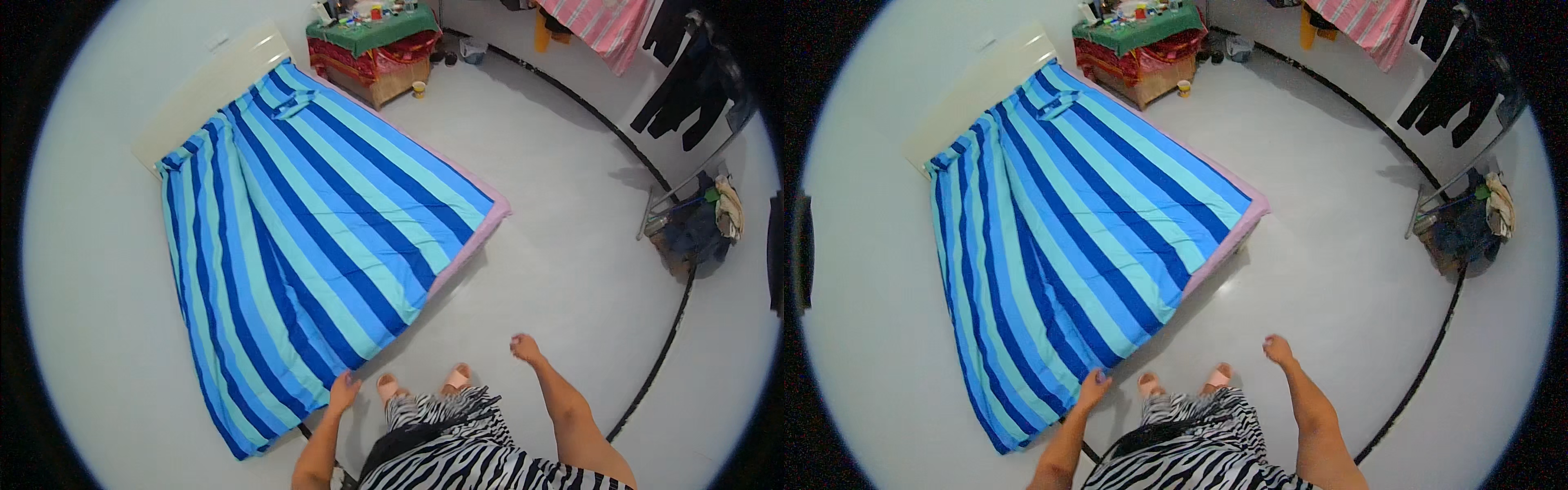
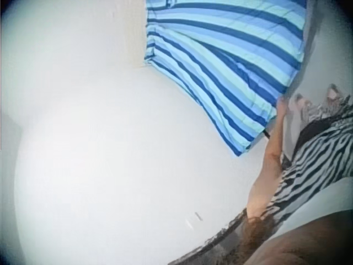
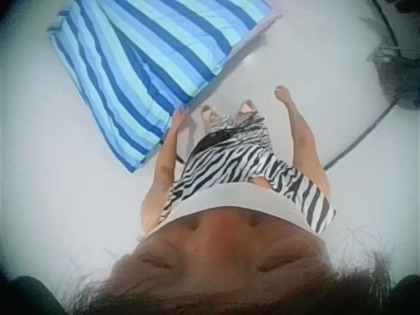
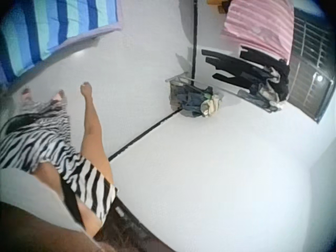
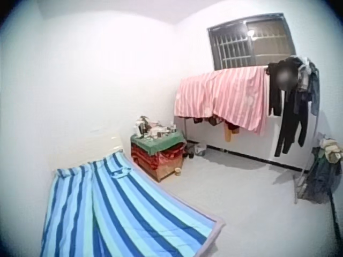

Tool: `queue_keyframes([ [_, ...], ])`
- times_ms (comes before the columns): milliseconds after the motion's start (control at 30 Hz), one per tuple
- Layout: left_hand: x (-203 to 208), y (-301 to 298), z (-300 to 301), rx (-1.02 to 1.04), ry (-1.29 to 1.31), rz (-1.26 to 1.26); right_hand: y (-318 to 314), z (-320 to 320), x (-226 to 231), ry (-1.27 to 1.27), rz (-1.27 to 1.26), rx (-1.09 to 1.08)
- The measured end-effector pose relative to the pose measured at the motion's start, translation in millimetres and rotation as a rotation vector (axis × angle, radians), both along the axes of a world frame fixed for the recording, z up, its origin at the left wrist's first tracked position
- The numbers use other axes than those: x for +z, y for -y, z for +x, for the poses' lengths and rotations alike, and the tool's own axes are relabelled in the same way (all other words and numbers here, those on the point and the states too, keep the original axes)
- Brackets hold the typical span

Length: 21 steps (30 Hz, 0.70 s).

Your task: The person sits on a mattress and hand-sews a blue and light blue striped sheet using a needle and red thread. They pull the thread through the fabric, adjust the sheet, and later retrieve a spool of thread from a nearby table before continuing to sew and smooth the sheet.

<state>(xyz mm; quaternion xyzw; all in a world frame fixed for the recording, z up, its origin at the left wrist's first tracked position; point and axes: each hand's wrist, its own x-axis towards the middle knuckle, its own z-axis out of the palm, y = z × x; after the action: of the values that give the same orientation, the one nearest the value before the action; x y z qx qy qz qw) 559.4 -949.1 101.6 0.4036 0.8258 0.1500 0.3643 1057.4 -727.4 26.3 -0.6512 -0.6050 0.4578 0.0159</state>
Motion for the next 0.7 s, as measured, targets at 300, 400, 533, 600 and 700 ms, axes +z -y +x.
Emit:
queue_keyframes([
  [300,-10.5,-267.2,145.3,-0.067,0.244,0.143,-268.5,-7.7,37.0,-0.138,0.203,-0.056],
  [400,-87.0,-302.1,166.8,0.217,0.345,0.113,-329.5,-36.8,23.5,-0.178,0.241,0.025],
  [533,-185.8,-350.8,208.0,1.152,0.655,0.115,-431.0,-46.0,-30.9,-0.165,0.341,0.159],
  [600,-196.2,-353.1,188.8,1.693,0.732,0.101,-443.0,-60.1,-57.2,-0.255,0.259,0.069],
  [700,-203.2,-338.6,162.9,2.106,0.781,0.363,-475.6,-82.7,-72.4,-0.418,0.047,-0.134],
])
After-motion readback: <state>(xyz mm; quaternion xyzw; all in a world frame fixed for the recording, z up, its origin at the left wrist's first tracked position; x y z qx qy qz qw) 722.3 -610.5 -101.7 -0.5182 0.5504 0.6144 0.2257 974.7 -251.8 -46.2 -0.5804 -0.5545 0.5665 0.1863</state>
